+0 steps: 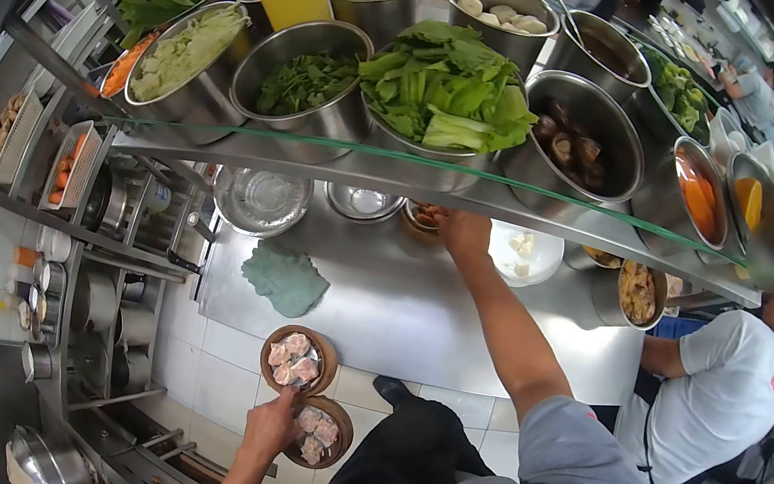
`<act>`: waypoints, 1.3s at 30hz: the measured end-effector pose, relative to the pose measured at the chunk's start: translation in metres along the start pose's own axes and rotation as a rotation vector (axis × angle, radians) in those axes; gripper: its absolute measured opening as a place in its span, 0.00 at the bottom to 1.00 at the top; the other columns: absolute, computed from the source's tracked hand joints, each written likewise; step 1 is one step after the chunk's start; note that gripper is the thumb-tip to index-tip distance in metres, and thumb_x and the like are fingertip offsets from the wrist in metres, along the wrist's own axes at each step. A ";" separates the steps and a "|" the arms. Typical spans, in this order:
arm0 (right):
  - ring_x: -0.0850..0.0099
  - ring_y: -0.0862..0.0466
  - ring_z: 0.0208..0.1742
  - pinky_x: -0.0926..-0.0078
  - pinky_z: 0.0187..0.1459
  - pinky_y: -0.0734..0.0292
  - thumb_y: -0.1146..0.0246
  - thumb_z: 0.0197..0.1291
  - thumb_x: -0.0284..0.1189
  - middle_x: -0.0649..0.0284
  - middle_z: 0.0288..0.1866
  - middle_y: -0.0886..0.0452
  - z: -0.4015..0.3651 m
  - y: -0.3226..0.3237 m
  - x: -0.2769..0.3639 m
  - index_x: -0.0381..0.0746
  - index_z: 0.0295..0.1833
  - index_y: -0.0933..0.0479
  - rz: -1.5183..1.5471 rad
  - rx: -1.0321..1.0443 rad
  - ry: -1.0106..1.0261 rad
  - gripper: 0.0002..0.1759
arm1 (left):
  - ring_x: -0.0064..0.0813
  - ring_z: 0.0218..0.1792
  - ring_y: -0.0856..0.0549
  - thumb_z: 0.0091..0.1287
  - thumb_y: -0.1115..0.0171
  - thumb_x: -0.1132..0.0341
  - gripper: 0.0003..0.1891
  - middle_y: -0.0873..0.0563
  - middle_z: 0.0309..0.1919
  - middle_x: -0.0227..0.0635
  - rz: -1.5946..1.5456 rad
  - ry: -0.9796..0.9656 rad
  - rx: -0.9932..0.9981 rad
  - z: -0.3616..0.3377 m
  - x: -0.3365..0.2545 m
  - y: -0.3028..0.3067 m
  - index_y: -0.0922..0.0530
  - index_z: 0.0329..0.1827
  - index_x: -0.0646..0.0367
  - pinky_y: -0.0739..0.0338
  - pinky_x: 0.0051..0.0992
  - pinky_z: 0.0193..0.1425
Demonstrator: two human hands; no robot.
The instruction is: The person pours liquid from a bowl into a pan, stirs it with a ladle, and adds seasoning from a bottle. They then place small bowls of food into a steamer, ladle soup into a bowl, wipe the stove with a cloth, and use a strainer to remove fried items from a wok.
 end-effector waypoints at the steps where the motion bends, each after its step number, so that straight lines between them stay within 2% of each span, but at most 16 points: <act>1: 0.55 0.13 0.41 0.55 0.43 0.19 0.27 0.55 0.39 0.59 0.38 0.12 0.001 -0.004 -0.002 0.48 0.44 0.13 0.000 0.001 0.005 0.13 | 0.53 0.34 0.12 0.59 0.36 0.70 0.26 0.11 0.34 0.45 -0.024 0.001 -0.006 -0.002 0.001 -0.002 0.29 0.62 0.49 0.19 0.51 0.36; 5: 0.53 0.14 0.42 0.54 0.45 0.20 0.28 0.56 0.42 0.55 0.40 0.13 0.009 -0.006 0.007 0.46 0.46 0.13 -0.030 0.019 0.076 0.15 | 0.54 0.33 0.12 0.60 0.36 0.70 0.25 0.11 0.31 0.48 -0.038 0.060 0.036 -0.006 0.002 -0.007 0.30 0.62 0.50 0.19 0.52 0.36; 10: 0.52 0.14 0.42 0.52 0.45 0.21 0.31 0.59 0.42 0.53 0.40 0.13 0.016 0.025 0.022 0.41 0.45 0.14 -0.028 0.026 0.147 0.16 | 0.55 0.32 0.12 0.60 0.35 0.70 0.24 0.12 0.30 0.49 -0.098 0.033 -0.009 -0.010 -0.001 -0.009 0.30 0.60 0.50 0.19 0.52 0.36; 12: 0.50 0.14 0.43 0.52 0.47 0.23 0.37 0.66 0.41 0.52 0.41 0.13 0.015 0.036 0.011 0.39 0.41 0.14 0.097 0.012 0.028 0.16 | 0.55 0.32 0.12 0.59 0.35 0.70 0.25 0.12 0.30 0.49 -0.098 0.042 0.002 -0.011 0.000 -0.012 0.30 0.60 0.49 0.19 0.52 0.36; 13: 0.50 0.14 0.43 0.52 0.47 0.23 0.37 0.66 0.41 0.52 0.41 0.13 0.004 0.045 0.013 0.39 0.41 0.14 0.095 0.015 0.026 0.16 | 0.55 0.32 0.12 0.59 0.35 0.70 0.25 0.12 0.29 0.49 -0.097 0.044 -0.008 -0.012 0.000 -0.010 0.30 0.60 0.49 0.19 0.52 0.36; 15: 0.49 0.14 0.45 0.51 0.47 0.22 0.38 0.67 0.37 0.49 0.41 0.14 -0.044 0.039 -0.002 0.37 0.48 0.18 0.336 0.229 -0.320 0.15 | 0.54 0.31 0.12 0.59 0.34 0.70 0.25 0.12 0.29 0.48 -0.101 0.046 -0.021 -0.013 -0.001 -0.008 0.29 0.60 0.49 0.20 0.52 0.36; 19: 0.49 0.14 0.48 0.51 0.48 0.21 0.39 0.68 0.34 0.46 0.44 0.15 -0.092 -0.009 -0.018 0.35 0.55 0.24 0.262 0.205 -0.400 0.17 | 0.55 0.31 0.12 0.59 0.34 0.70 0.24 0.12 0.28 0.50 -0.133 0.057 -0.052 -0.015 0.001 -0.007 0.29 0.60 0.49 0.20 0.52 0.36; 21: 0.48 0.16 0.51 0.51 0.52 0.21 0.37 0.66 0.34 0.45 0.50 0.16 -0.090 -0.013 -0.021 0.35 0.61 0.29 0.225 0.077 -0.391 0.22 | 0.55 0.32 0.13 0.59 0.35 0.70 0.24 0.13 0.28 0.50 -0.130 0.061 -0.050 -0.016 0.000 -0.006 0.28 0.60 0.49 0.20 0.52 0.36; 25: 0.47 0.17 0.53 0.52 0.54 0.21 0.36 0.65 0.34 0.46 0.51 0.18 -0.074 -0.028 -0.027 0.34 0.54 0.27 0.188 0.126 -0.360 0.18 | 0.57 0.32 0.13 0.60 0.35 0.69 0.23 0.13 0.28 0.52 -0.140 0.063 -0.044 -0.017 0.000 -0.006 0.28 0.60 0.49 0.20 0.53 0.36; 27: 0.49 0.17 0.52 0.53 0.54 0.21 0.36 0.64 0.31 0.47 0.45 0.18 -0.072 -0.030 -0.029 0.34 0.49 0.26 0.150 0.113 -0.388 0.13 | 0.57 0.32 0.13 0.60 0.35 0.70 0.23 0.13 0.28 0.53 -0.136 0.073 -0.038 -0.018 0.001 -0.006 0.28 0.60 0.49 0.21 0.54 0.37; 28: 0.49 0.17 0.52 0.53 0.54 0.21 0.36 0.64 0.31 0.47 0.45 0.18 -0.075 -0.037 -0.034 0.34 0.49 0.26 0.150 0.113 -0.385 0.13 | 0.58 0.32 0.13 0.60 0.36 0.70 0.23 0.13 0.28 0.53 -0.151 0.078 -0.045 -0.020 0.001 -0.005 0.28 0.60 0.49 0.21 0.54 0.37; 30: 0.50 0.15 0.47 0.54 0.50 0.20 0.35 0.63 0.31 0.48 0.41 0.16 -0.078 -0.044 -0.032 0.34 0.47 0.23 0.155 0.122 -0.257 0.13 | 0.58 0.32 0.13 0.60 0.36 0.70 0.23 0.13 0.28 0.53 -0.171 0.086 -0.055 -0.023 0.002 -0.006 0.28 0.60 0.50 0.21 0.54 0.37; 31: 0.50 0.15 0.47 0.54 0.50 0.20 0.35 0.63 0.31 0.48 0.41 0.16 -0.081 -0.045 -0.033 0.34 0.47 0.23 0.154 0.124 -0.252 0.13 | 0.58 0.32 0.13 0.60 0.36 0.70 0.23 0.13 0.28 0.53 -0.183 0.087 -0.069 -0.025 0.004 -0.007 0.28 0.60 0.50 0.21 0.54 0.37; 33: 0.49 0.14 0.41 0.55 0.46 0.19 0.33 0.61 0.31 0.49 0.36 0.14 -0.088 -0.042 -0.036 0.33 0.47 0.21 0.329 0.129 -0.334 0.14 | 0.58 0.33 0.13 0.59 0.36 0.71 0.23 0.13 0.28 0.53 -0.198 0.091 -0.080 -0.029 0.008 -0.011 0.28 0.59 0.50 0.21 0.54 0.38; 37: 0.47 0.14 0.43 0.51 0.47 0.21 0.35 0.62 0.29 0.46 0.38 0.14 -0.086 -0.022 -0.026 0.34 0.44 0.21 0.372 0.063 -0.338 0.10 | 0.59 0.33 0.13 0.59 0.36 0.71 0.23 0.13 0.29 0.53 -0.225 0.085 -0.111 -0.034 0.017 -0.020 0.28 0.59 0.50 0.21 0.54 0.38; 39: 0.48 0.13 0.40 0.56 0.44 0.18 0.31 0.58 0.29 0.46 0.37 0.14 -0.075 -0.017 -0.024 0.33 0.47 0.19 0.376 -0.028 -0.312 0.14 | 0.59 0.34 0.13 0.59 0.35 0.71 0.23 0.13 0.30 0.53 -0.220 0.096 -0.101 -0.035 0.018 -0.021 0.28 0.59 0.50 0.21 0.54 0.39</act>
Point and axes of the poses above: each hand's wrist, its own z-axis towards the middle knuckle, its own y-axis out of the back of the hand, x = y × z, the point moved 8 cm from there along z, towards the middle knuckle
